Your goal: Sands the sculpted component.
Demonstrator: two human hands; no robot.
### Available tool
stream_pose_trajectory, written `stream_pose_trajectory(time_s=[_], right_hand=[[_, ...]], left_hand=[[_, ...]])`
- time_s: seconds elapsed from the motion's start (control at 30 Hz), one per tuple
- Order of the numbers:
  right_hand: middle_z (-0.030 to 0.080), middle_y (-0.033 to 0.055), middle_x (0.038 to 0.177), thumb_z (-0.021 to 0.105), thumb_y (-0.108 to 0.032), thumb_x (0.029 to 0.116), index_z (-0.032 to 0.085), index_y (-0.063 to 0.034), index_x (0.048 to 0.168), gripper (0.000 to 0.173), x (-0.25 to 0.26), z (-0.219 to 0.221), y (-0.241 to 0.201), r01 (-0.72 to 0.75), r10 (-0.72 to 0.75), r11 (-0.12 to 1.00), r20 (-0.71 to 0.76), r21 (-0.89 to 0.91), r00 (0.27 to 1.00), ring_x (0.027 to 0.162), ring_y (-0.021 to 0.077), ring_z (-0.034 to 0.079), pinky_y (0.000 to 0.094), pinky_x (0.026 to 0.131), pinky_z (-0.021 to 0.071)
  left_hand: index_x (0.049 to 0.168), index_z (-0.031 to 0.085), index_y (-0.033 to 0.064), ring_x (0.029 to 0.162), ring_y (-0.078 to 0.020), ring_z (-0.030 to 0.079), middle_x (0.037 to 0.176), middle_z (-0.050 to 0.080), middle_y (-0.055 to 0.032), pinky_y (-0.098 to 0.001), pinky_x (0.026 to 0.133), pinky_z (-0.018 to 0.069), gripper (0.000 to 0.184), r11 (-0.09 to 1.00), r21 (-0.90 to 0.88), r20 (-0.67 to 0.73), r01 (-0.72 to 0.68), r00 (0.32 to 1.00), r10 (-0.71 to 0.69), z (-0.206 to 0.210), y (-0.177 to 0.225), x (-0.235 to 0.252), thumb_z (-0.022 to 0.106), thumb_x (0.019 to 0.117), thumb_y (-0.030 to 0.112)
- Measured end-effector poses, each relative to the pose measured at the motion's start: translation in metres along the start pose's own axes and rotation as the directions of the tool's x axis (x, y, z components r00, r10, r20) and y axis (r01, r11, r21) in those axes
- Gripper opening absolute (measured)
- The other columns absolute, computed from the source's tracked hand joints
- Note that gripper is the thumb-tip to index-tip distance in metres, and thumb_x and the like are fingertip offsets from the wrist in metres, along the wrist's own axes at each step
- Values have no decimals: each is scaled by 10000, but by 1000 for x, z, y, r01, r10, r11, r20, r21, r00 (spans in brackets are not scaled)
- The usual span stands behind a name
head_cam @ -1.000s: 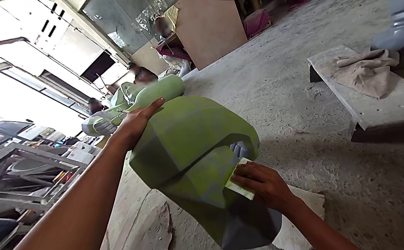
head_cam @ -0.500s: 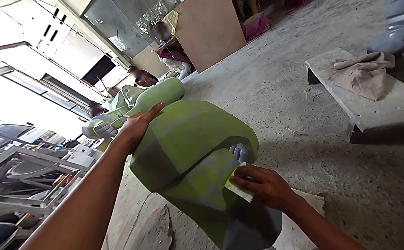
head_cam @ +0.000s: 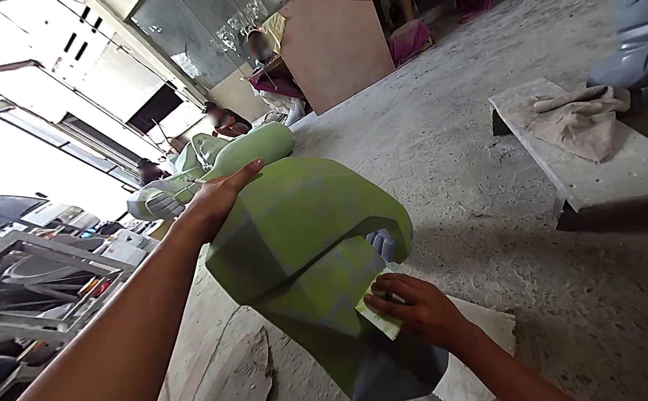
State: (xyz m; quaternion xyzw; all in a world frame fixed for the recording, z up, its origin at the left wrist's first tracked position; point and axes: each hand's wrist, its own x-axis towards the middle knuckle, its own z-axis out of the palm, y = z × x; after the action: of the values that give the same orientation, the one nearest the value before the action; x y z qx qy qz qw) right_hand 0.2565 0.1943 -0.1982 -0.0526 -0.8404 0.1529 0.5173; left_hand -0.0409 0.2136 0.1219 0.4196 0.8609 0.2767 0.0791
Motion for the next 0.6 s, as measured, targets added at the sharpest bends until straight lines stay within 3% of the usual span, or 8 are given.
stream_pose_trajectory(time_s=[0.17, 0.27, 0.37, 0.5, 0.6], right_hand=[[660, 79, 1324, 559, -120, 983, 639, -242, 1372, 416, -16, 3, 2, 0, 0, 999, 5, 49, 1000, 1294, 246, 596, 415, 1096, 512], [695, 41, 1251, 568, -167, 985, 694, -241, 1310, 356, -12, -3, 7, -112, 134, 974, -99, 198, 986, 1175, 179, 654, 386, 988, 575], [692, -6, 1225, 573, -97, 979, 730, -196, 1263, 340, 3, -9, 13, -238, 290, 918, -124, 318, 949, 1103, 104, 665, 330, 920, 607], [674, -14, 1207, 565, -57, 996, 731, -160, 1255, 324, 16, -11, 17, -283, 328, 883, -60, 375, 943, 1087, 88, 653, 311, 909, 604], [679, -39, 1212, 553, -84, 998, 741, -193, 1233, 320, 4, -17, 18, -296, 305, 886, 30, 357, 952, 1088, 71, 652, 314, 908, 600]], left_hand=[[1215, 705, 183, 1022, -272, 712, 1103, 735, -104, -606, 871, 560, 866, 999, 20, 11, -32, 999, 32, -2, 0, 1, 507, 786, 908], [1171, 700, 112, 1003, -298, 684, 1078, 717, -140, -602, 870, 524, 794, 999, -13, 11, -47, 999, 47, -1, 9, -10, 535, 857, 823], [1213, 699, 165, 1009, -280, 708, 1096, 729, -119, -605, 863, 555, 874, 998, 34, 7, -51, 999, 50, -2, 2, -1, 508, 790, 905], [1207, 706, 176, 1021, -288, 700, 1107, 724, -121, -623, 868, 538, 888, 998, 57, 12, -39, 999, 39, -1, 5, -2, 490, 777, 923], [1182, 709, 172, 978, -268, 712, 1065, 733, -106, -595, 838, 559, 882, 999, 32, 1, -17, 1000, 17, -2, 2, -4, 500, 770, 924]])
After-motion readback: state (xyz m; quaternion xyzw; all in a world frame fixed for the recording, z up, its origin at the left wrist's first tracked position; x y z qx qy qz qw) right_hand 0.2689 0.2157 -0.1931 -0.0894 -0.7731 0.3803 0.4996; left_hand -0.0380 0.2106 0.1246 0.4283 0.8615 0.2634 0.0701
